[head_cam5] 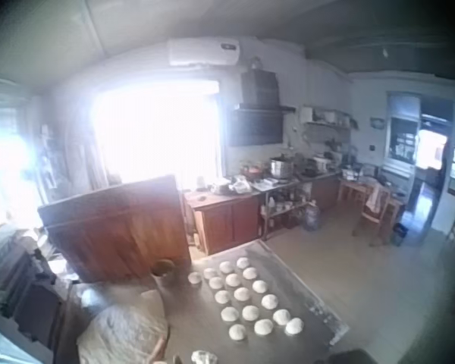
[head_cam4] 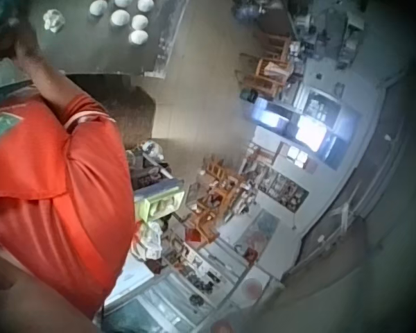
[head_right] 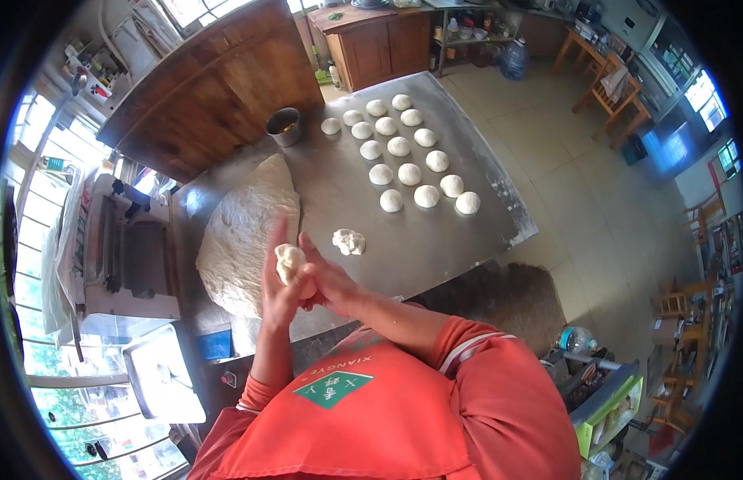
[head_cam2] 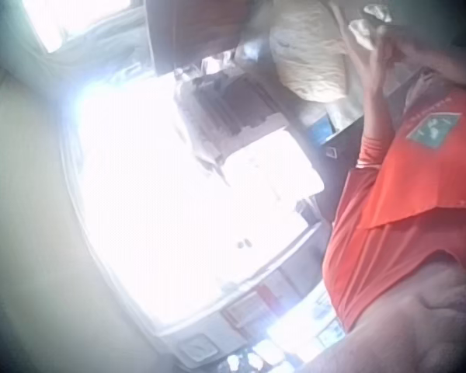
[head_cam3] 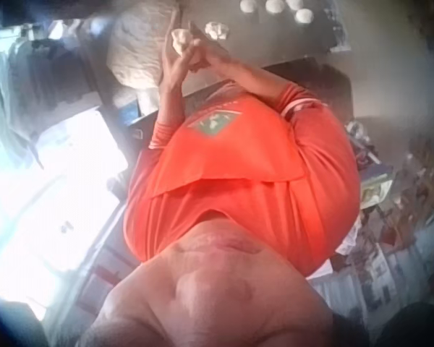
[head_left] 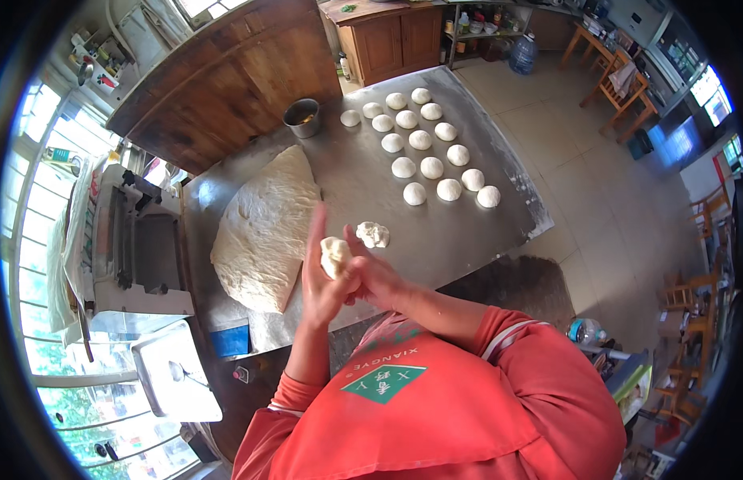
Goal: The person portions a large mass of dough into smaller pieces and rolls them into uniform balls on a metal countertop. They arrange the finished dough balls in neat rows. The person briefly uses a brush to apply liquid to the dough mass and later moves to a table with other items.
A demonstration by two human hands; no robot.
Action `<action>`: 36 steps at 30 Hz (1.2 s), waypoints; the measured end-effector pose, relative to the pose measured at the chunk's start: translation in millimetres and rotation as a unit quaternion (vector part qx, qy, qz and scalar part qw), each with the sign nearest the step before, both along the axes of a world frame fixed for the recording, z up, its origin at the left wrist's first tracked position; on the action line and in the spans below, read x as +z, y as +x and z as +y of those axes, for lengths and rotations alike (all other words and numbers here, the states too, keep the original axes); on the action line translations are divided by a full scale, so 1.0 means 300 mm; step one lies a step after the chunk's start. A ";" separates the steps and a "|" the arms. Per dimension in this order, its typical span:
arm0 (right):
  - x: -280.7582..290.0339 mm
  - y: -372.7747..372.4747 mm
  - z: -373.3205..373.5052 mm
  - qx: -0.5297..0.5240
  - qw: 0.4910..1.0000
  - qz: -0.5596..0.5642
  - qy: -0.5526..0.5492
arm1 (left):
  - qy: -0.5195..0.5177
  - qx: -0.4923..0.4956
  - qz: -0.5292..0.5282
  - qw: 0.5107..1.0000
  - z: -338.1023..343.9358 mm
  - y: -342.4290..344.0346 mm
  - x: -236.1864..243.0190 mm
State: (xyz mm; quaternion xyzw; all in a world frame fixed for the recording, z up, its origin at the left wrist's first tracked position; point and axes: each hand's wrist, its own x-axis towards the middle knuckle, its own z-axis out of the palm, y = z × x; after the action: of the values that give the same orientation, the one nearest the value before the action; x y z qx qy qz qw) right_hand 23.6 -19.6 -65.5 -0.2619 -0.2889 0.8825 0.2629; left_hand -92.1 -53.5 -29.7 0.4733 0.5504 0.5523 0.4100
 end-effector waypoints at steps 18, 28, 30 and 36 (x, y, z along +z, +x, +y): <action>-0.633 0.091 0.207 -0.130 0.626 -0.529 0.558 | -0.162 0.003 0.192 0.968 -0.108 0.001 -0.382; -0.593 0.208 0.199 0.003 0.978 0.032 -0.206 | -0.088 -0.206 0.109 0.968 0.111 0.103 -0.446; -0.603 0.335 0.181 -0.004 0.977 -0.100 -0.190 | -0.098 -0.165 0.234 0.953 0.201 0.070 -0.629; -0.607 0.623 0.330 -0.259 0.720 -0.502 0.403 | -0.257 0.053 0.469 0.843 0.448 -0.114 -1.062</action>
State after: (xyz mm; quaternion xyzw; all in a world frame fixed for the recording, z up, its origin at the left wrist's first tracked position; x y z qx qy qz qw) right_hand 210.4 79.2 -247.8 -0.6007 -0.6275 0.3196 0.3786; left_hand -126.3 80.8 -348.3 0.5235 0.8236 0.1242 0.1796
